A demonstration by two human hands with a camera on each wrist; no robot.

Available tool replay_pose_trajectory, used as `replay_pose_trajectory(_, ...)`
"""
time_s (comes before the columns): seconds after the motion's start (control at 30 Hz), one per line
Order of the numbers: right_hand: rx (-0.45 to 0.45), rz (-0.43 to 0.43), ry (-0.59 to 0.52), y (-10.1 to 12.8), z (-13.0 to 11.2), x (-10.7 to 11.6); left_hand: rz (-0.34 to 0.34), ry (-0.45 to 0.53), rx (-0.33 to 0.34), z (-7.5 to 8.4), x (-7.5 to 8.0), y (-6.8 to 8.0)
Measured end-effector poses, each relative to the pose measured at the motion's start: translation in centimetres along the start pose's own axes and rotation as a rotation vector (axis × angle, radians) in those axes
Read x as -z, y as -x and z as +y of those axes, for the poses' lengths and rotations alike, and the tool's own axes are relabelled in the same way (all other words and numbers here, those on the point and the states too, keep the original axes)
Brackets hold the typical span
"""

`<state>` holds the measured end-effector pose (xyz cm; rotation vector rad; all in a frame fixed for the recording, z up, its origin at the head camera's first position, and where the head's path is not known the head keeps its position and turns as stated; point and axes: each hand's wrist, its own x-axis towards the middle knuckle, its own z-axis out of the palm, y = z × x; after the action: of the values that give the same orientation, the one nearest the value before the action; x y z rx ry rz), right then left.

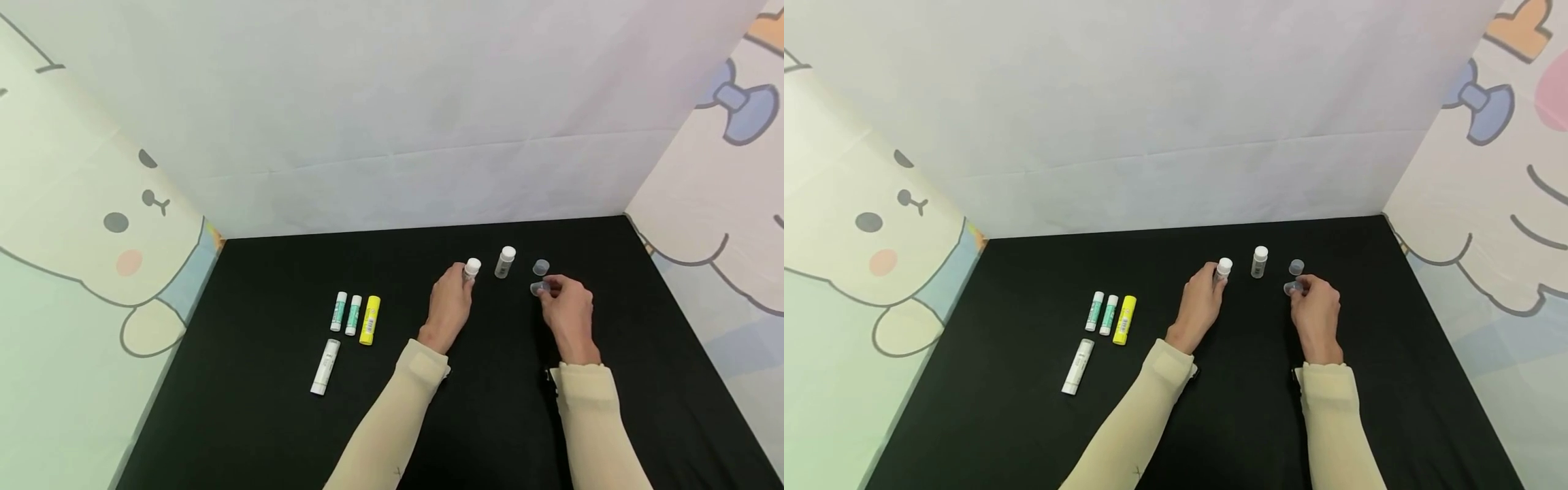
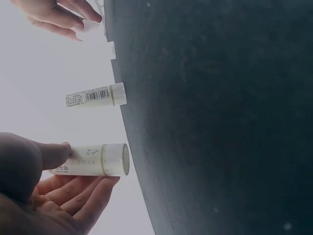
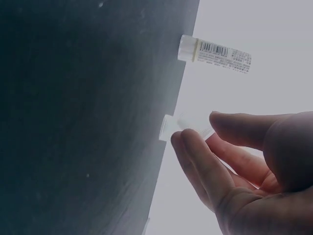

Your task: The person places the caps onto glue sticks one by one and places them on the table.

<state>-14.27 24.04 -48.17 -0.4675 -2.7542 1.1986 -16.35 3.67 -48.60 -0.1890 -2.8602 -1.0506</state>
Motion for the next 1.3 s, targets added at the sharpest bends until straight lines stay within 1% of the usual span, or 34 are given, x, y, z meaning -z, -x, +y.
replay_pose_trajectory(0.17,0.008,-0.003,0.002,0.3,-0.4,-0.1,0.01,0.013,-0.007,-0.2,0.1,0.5)
replay_pose_trajectory(0.37,0.018,-0.011,-0.007,0.6,-0.8,-0.4,0.008,0.093,-0.003,-0.5,0.4,1.2)
replay_pose_trajectory(0.47,0.034,-0.009,-0.015,0.8,-1.0,-0.5,0.012,0.116,-0.001,-0.6,0.6,1.6)
replay_pose_trajectory(0.9,0.123,0.009,-0.065,1.6,-2.2,-1.4,0.036,0.089,-0.005,-1.2,1.8,3.0)
replay_pose_trajectory(1.0,0.148,0.009,-0.077,1.8,-2.6,-1.7,0.031,0.101,-0.001,-1.4,2.2,3.4)
replay_pose_trajectory(1.3,0.181,0.002,-0.117,2.1,-3.2,-2.5,0.037,0.115,0.021,-1.9,2.8,4.4)
